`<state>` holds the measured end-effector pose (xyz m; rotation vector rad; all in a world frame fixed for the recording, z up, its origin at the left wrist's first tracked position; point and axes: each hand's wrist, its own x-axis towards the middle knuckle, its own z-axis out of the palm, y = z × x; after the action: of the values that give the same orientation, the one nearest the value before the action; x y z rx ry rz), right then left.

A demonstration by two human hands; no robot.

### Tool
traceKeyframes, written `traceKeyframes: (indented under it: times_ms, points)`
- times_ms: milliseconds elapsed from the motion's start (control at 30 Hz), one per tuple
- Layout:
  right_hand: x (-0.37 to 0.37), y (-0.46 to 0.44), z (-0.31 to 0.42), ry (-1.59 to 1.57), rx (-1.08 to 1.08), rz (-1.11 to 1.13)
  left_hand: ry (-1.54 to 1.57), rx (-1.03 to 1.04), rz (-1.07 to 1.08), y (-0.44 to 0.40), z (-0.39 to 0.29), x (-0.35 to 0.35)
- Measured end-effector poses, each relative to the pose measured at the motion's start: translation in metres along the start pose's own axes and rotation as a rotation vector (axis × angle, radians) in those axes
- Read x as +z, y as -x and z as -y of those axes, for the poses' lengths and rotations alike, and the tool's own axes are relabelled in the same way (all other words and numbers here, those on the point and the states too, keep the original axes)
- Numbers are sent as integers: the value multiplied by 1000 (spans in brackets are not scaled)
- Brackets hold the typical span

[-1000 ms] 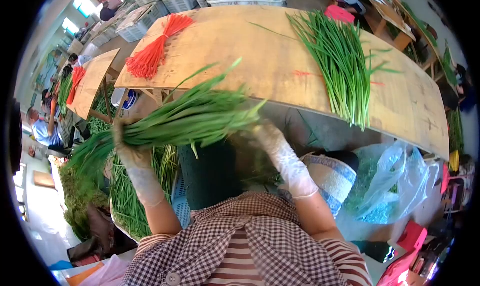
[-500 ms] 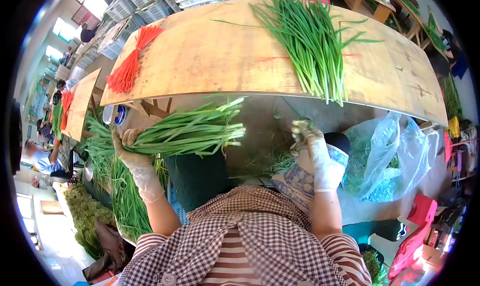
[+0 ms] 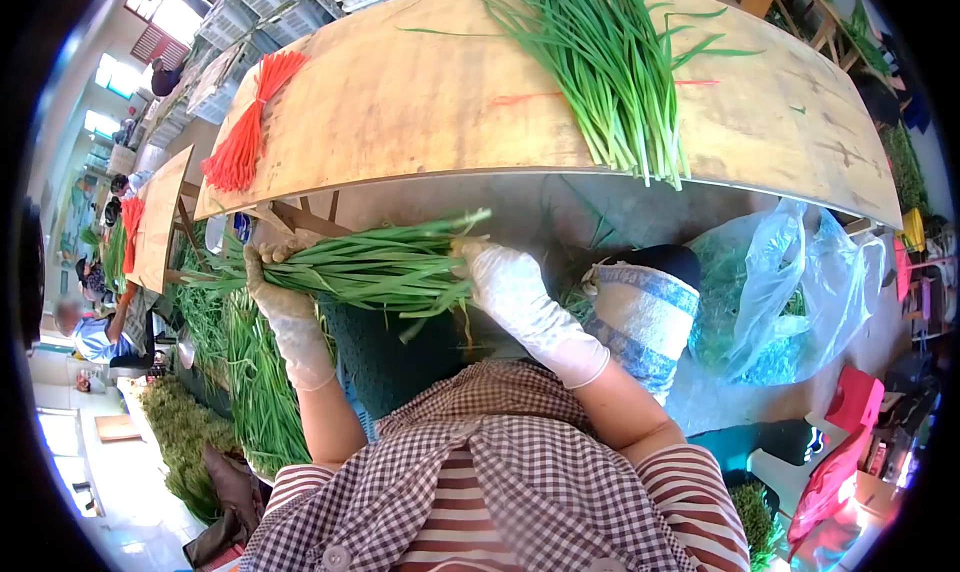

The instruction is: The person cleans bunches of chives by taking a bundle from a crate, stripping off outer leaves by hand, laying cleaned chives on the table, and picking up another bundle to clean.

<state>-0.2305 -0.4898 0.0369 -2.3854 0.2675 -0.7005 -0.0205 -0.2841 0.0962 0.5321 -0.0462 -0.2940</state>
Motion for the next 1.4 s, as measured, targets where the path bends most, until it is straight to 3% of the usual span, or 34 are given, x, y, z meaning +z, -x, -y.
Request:
traceKeyframes:
  times_ms: [100, 267, 333, 433, 467, 500, 567, 600, 700, 767, 833, 900, 967, 1100, 1167, 1200, 1233, 1300, 1400]
  points:
    - [7, 12, -4, 114, -8, 66, 75, -20, 71, -2, 1, 3]
    - [-7, 16, -21, 37, -152, 2, 182, -25, 103, -9, -3, 1]
    - [-12, 23, -32, 43, -34, -11, 286, -41, 110, -7, -12, 7]
    - [-20, 55, -106, 180, 327, 99, 126, 213, -48, 0, -40, 16]
    - [-20, 66, -144, 247, 473, 158, 335, -4, 250, -24, -71, -33]
    - [-19, 69, -161, 313, 619, 222, 358, -5, 216, -25, -74, -39]
    - [-51, 33, -116, 575, 576, 643, 402, -8, 149, -27, -77, -43]
    - [-39, 38, -124, 342, 346, 248, 485, -94, 179, -26, -71, -43]
    - [-46, -18, -55, -770, 500, 35, 174, 10, 64, -26, -46, -48]
    - [-55, -42, -13, -905, 512, 32, 262, -130, 147, -30, -40, -59]
    - [-41, -52, -8, -1056, 526, 138, 221, -170, 45, -23, -29, -52]
    - [-43, -55, 8, -1090, 639, 210, 56, -84, -104, -20, -21, -47]
    - [-28, -53, 4, -1071, 674, 101, -106, 7, -256, -17, -13, -43]
    - [-20, -35, -14, -976, 591, -7, 485, -175, 132, -10, -19, -37]
    - [-19, -19, -35, -900, 623, -100, 477, -130, 180, -4, -24, -27]
    - [-34, -16, -38, -666, 772, -95, 473, -124, 250, -3, -28, -25]
    - [-36, -3, -58, -537, 737, -107, 469, -117, 322, -2, -31, -22]
    - [-49, 10, -57, -496, 661, -47, 460, -95, 346, 3, -35, -13]
    - [-54, 5, -15, -739, 708, 118, 395, -47, 438, 5, -31, -6]
